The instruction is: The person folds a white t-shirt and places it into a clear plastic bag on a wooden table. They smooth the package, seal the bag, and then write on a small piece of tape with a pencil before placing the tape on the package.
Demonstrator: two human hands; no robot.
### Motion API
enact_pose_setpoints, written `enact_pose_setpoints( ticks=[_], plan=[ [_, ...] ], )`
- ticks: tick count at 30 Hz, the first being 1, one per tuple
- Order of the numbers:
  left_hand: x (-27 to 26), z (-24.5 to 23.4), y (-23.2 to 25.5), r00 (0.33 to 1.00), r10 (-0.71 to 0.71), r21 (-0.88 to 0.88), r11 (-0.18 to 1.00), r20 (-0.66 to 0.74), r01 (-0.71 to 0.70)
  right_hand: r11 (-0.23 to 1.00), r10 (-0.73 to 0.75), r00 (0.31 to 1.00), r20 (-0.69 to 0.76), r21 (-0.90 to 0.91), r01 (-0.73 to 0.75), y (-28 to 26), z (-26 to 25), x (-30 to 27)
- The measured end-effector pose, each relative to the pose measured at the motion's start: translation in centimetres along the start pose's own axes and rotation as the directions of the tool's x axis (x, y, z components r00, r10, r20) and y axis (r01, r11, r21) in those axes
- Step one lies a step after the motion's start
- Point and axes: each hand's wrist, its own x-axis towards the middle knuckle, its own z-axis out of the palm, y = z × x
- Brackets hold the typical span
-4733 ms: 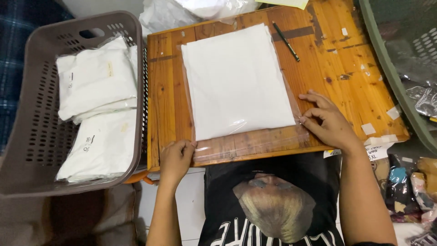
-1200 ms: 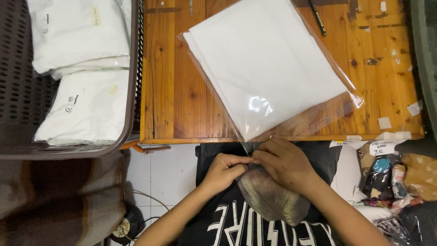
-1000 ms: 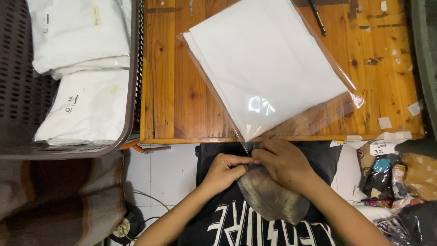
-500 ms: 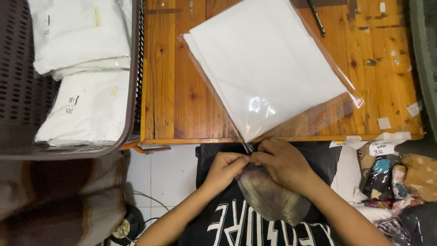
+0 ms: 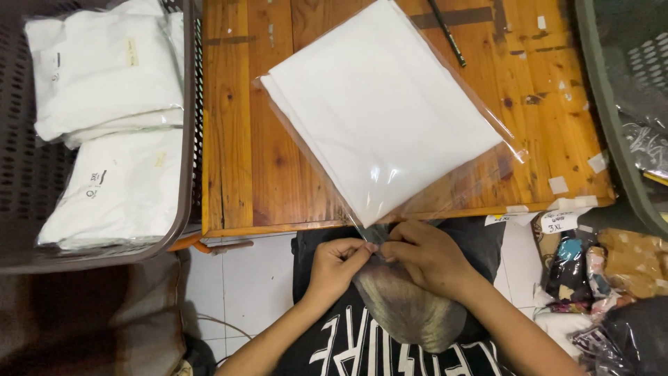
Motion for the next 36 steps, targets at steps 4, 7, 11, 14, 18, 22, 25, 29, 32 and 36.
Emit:
enact_pose_setpoints(
  ticks=[4,7,11,14,18,22,25,29,32,36],
  plan=[
    [0.1,0.2,-0.7,1.000,0.016,0.004,1.000,0.009,-0.016,0.998,0.027,0.999,-0.025,0.059,-0.026,-0.2,-0.3,0.1],
    [0.1,0.3,-0.6,1.000,0.018,0.017,1.000,0.017,-0.018,0.996,0.002,0.999,-0.036,0.092,0.002,0.0,-0.4,-0.2],
    [-0.1,-0.2,-0.8,0.999,0.031,0.036,0.999,-0.018,-0.030,0.984,-0.020,0.996,-0.090,0.176,0.036,-0.4,-1.3,-0.2],
    [-0.1,-1.1,-0.9,0.999,0.047,0.064,0.997,-0.015,-0.046,0.968,0.006,0.990,-0.142,0.250,0.030,-0.5,-2.5,-0.9],
    [-0.2,-2.8,-0.2,0.999,0.020,0.121,0.992,0.029,-0.023,0.923,0.196,0.938,-0.287,0.378,-0.077,1.0,-3.3,-3.9],
    [-0.5,-5.2,-1.1,1.000,-0.016,0.139,0.990,-0.013,0.018,0.894,0.323,0.868,-0.377,0.422,-0.149,3.0,-4.7,-8.5],
    [-0.9,-6.7,-0.4,0.996,-0.069,0.165,0.983,-0.058,0.078,0.786,0.432,0.814,-0.389,0.605,-0.128,3.7,-6.4,-11.5],
    [-1.1,-8.0,0.3,0.996,-0.059,0.202,0.977,-0.066,0.071,0.663,0.591,0.604,-0.535,0.749,0.014,3.2,-8.4,-14.5],
    [-1.1,-8.2,0.5,0.994,-0.067,0.219,0.972,-0.081,0.084,0.663,0.684,0.392,-0.615,0.749,0.017,3.7,-9.5,-17.3],
    [-1.2,-8.5,0.0,0.994,-0.068,0.209,0.974,-0.089,0.085,0.739,0.628,0.406,-0.664,0.673,-0.044,12.2,-9.7,-31.1]
  ],
)
